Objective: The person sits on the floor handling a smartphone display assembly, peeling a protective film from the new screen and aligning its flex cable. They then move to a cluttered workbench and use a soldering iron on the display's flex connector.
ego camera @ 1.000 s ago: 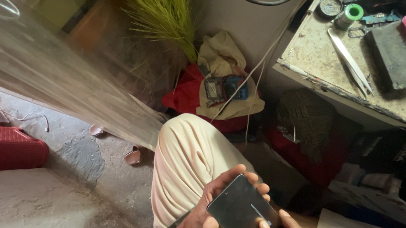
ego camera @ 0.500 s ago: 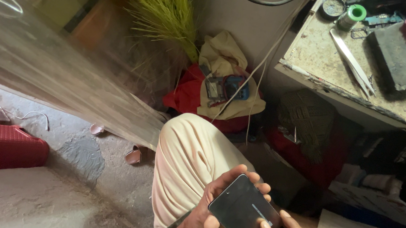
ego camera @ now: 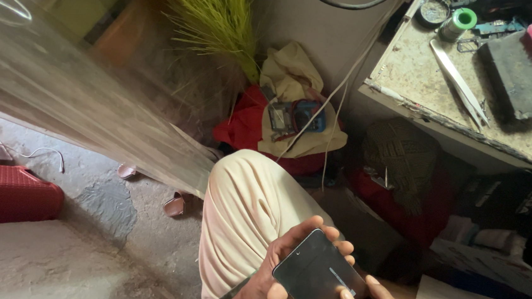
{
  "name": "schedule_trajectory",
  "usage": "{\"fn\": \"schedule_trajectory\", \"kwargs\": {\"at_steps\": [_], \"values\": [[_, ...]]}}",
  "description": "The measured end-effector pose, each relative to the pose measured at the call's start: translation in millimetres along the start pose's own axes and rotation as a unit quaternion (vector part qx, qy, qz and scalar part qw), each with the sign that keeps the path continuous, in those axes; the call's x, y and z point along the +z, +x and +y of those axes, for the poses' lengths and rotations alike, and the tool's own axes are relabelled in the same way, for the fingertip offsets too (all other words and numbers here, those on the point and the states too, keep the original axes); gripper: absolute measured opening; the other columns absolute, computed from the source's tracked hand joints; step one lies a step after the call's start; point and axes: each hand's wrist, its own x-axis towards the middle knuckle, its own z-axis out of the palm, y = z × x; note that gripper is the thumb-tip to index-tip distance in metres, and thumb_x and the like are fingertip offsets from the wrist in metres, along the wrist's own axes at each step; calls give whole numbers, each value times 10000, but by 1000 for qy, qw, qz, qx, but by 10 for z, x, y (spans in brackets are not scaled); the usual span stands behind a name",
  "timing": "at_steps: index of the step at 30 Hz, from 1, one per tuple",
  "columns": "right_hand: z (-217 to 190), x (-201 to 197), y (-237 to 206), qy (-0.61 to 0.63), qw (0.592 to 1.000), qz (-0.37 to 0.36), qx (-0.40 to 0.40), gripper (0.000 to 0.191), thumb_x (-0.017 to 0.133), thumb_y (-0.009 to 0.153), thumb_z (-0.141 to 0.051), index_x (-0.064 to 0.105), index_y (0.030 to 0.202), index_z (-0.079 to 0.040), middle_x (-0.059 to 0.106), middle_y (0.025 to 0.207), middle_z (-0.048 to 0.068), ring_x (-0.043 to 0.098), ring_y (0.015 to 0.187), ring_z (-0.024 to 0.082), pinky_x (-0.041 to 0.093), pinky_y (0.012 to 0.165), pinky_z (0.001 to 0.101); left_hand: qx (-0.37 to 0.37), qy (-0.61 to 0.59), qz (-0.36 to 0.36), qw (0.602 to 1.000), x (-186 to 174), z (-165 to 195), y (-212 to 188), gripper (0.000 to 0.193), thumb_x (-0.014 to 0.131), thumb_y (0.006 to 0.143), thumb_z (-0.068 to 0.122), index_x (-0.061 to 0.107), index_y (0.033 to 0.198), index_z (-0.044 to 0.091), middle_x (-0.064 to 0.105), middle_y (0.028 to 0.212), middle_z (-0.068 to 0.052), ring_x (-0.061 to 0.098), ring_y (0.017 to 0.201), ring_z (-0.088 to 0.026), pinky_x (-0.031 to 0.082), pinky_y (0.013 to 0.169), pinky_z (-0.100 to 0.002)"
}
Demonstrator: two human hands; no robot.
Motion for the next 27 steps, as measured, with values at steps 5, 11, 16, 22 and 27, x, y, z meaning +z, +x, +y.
{"fn": "schedule_trajectory", "kwargs": {"at_steps": [5,11,16,22,27], "values": [[32,33,-82,29,995,65,-71,696,805,768,-436,660,1264,31,777,1096,215,759,1085,333,564,1010,460,1,-3,-3,1000,30,13,2,1085,993,662,301,428,1573,133,537,1527,-94,513,1465,-282,402,1294,-501],[103,34,-144,-51,919,203,-334,448,811,815,-303,704,1214,-130,746,1090,169,745,1023,280,605,951,401,-6,9,10,1000,79,52,-12,1068,995,686,292,417,1571,136,527,1523,-82,502,1469,-276,393,1293,-497],[79,81,-146,-46,894,241,-375,463,803,767,-267,692,1202,-153,737,1015,146,744,932,268,614,843,369,2,2,1,1000,71,33,-7,1070,992,691,290,420,1582,134,532,1530,-90,507,1471,-286,399,1294,-506],[35,123,-179,-29,908,241,-340,479,818,774,-284,698,1189,-77,741,1032,159,753,933,261,626,866,377,3,-3,-15,1000,31,23,-9,1064,980,681,283,426,1579,141,536,1536,-85,515,1468,-280,412,1292,-496],[-23,196,-163,103,974,173,-108,579,866,717,-268,705,1187,30,773,1054,219,773,1017,316,603,948,438,0,-1,-12,1000,26,28,-23,1071,977,665,289,435,1578,149,536,1539,-79,515,1470,-276,413,1291,-486]]}}
